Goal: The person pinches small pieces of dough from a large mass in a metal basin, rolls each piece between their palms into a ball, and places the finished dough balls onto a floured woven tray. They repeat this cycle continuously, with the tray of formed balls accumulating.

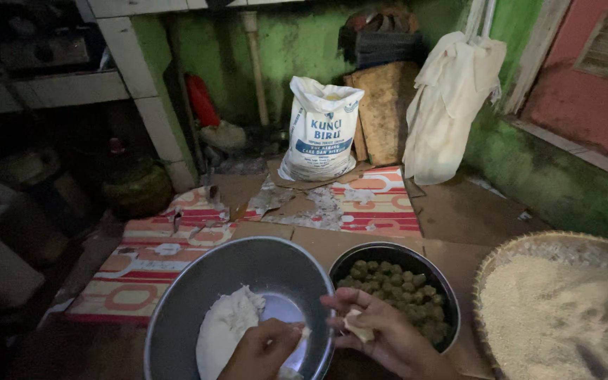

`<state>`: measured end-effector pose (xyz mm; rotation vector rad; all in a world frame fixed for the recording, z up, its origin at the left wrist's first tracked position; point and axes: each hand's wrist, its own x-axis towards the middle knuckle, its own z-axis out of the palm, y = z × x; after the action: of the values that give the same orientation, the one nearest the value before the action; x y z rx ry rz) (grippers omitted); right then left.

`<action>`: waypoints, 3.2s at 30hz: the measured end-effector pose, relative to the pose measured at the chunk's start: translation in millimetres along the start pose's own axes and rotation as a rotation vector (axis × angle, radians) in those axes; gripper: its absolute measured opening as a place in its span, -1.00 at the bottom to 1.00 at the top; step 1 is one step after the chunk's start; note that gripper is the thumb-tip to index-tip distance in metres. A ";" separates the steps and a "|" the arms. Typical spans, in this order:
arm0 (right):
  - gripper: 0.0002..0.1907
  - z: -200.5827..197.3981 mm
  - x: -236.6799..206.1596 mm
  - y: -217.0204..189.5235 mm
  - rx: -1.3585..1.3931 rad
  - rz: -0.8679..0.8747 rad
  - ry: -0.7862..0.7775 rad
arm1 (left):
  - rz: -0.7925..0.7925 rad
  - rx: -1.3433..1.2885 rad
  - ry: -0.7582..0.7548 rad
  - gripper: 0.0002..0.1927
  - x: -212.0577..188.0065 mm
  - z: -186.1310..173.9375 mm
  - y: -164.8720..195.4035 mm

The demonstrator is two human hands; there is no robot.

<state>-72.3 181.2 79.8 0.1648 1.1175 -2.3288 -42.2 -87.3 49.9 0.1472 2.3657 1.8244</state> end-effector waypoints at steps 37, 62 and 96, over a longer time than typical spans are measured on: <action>-0.36 35.9 -30.8 38.7 -1.478 -1.226 0.241 | 0.212 -0.936 -0.175 -0.46 -2.6 101.3 19.5; -0.62 -26.6 41.9 -22.8 -2.101 -0.480 0.490 | 0.180 -1.234 0.243 -0.46 20.5 89.0 -18.5; -0.53 37.0 -43.6 13.6 -1.422 -1.457 0.160 | 0.527 -1.688 -0.628 -0.21 20.6 110.4 0.1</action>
<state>-24.0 164.9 109.0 -1.3716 3.3176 -1.5506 -42.7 21.3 21.3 0.9084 -0.0182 2.6804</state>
